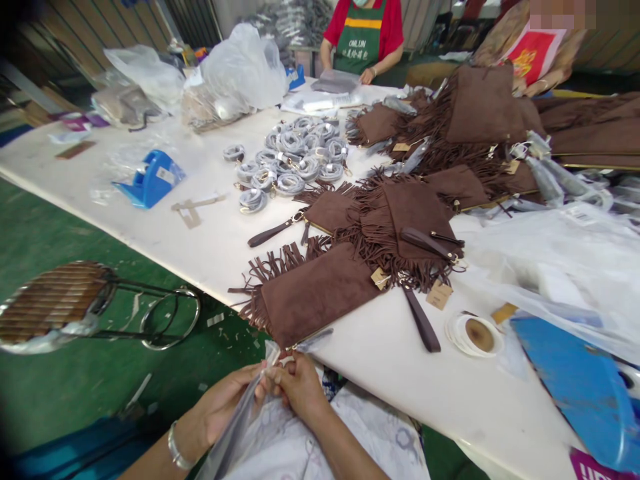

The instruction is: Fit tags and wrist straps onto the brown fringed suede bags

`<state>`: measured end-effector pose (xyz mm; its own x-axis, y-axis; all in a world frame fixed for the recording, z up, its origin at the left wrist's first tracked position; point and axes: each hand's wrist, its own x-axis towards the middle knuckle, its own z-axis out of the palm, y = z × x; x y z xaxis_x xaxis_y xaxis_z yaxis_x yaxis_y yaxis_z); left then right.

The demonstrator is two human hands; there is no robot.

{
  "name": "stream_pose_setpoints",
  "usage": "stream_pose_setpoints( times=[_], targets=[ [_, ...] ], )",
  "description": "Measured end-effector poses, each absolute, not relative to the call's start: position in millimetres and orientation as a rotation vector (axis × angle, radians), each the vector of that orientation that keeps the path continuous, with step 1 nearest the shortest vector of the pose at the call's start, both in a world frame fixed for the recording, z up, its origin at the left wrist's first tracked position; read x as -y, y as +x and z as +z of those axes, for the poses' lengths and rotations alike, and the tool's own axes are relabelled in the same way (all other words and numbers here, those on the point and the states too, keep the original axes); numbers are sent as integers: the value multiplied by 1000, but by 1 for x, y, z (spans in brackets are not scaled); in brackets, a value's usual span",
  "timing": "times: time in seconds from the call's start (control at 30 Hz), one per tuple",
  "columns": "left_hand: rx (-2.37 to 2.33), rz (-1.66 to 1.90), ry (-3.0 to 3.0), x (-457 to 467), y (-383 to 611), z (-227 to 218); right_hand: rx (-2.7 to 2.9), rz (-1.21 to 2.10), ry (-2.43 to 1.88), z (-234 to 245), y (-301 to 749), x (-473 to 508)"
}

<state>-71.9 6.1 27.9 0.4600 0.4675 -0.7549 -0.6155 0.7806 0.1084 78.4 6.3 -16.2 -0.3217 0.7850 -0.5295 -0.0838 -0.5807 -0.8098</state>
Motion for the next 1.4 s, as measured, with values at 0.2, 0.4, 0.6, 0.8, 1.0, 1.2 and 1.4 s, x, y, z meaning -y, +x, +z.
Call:
stream_pose_setpoints(
  times=[0.2,0.4,0.6,0.8,1.0,1.2,1.4],
  targets=[
    [-925,603,-9,-6,-83,22,1519,1550,-1554,-13,89,-7],
    [-1084,599,252,-11,-86,29,1790,1092,-1724,-16,93,-7],
    [-1321,694,449,-7,-75,31,1338,1670,-1478,-12,84,-7],
    [-1388,841,687,2,-72,15,1190,2017,-1290,-1,88,4],
    [-1418,910,782,-6,-76,-6,2031,1008,-1466,38,109,-16],
    [-1226,816,619,-23,-92,0,2596,294,-1182,14,116,-75],
    [-997,613,443,-36,-118,10,2611,212,-1180,2,111,-91]
  ],
)
